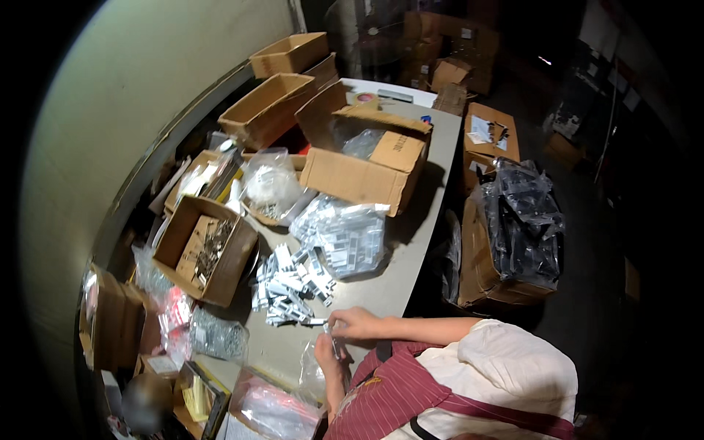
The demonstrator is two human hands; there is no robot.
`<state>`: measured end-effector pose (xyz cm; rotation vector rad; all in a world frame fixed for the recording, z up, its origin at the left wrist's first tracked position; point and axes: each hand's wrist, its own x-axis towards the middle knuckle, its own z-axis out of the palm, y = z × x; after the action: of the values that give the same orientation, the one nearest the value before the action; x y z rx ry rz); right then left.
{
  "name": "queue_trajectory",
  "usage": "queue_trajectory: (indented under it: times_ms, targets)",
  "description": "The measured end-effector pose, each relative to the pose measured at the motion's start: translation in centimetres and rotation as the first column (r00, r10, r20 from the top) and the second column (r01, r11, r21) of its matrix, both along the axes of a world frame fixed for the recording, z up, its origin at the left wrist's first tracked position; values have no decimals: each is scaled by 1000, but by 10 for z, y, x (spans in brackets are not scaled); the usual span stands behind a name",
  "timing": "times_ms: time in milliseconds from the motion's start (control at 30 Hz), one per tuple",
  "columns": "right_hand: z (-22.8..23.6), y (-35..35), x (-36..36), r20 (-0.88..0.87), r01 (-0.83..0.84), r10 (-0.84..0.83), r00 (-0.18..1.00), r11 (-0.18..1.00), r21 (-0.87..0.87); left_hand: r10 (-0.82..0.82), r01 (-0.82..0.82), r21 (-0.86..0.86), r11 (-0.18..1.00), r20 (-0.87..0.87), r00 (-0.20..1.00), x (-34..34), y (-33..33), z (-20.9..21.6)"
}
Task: The person repeatedly picks small white rectangular components from a pile on the table and places them into clear plastic bags. The filled bags are set aside on the table as the task progresses.
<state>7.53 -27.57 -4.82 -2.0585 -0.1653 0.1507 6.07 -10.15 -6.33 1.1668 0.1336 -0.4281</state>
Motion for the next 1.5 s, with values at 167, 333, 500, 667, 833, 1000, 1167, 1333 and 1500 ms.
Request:
queue_trajectory:
  times_ms: [167,333,500,667,833,1000,1167,1333,1500]
  targets:
    - [-7,11,-1,84,27,-28,996,1000,16,32,-32,-1,999,72,997,1,10,-28]
    - [-11,11,2,133,32,-36,990,999,30,59,-59,-45,997,15,998,-2,3,-12]
    - [-3,8,-1,157,32,-47,986,995,98,111,-111,-15,994,20,994,2,4,-21]
    - [0,13,-1,130,-104,62,990,931,349,134,-134,8,991,24,991,6,1,-11]
    - [20,-2,7,-441,309,218,871,455,835,284,-289,-33,957,-105,953,6,23,-47]
    - [15,-3,4,-517,532,309,798,38,846,219,-242,194,951,133,967,2,4,-17]
    - [-2,-7,-1,-557,398,341,757,434,808,253,-288,233,929,171,952,2,0,-24]
    - [-10,5,-2,-311,-21,175,934,897,441,234,-282,307,909,183,955,2,-5,-21]
    - [-37,10,-5,-396,32,214,893,847,530,228,-244,271,931,89,969,3,-8,-28]
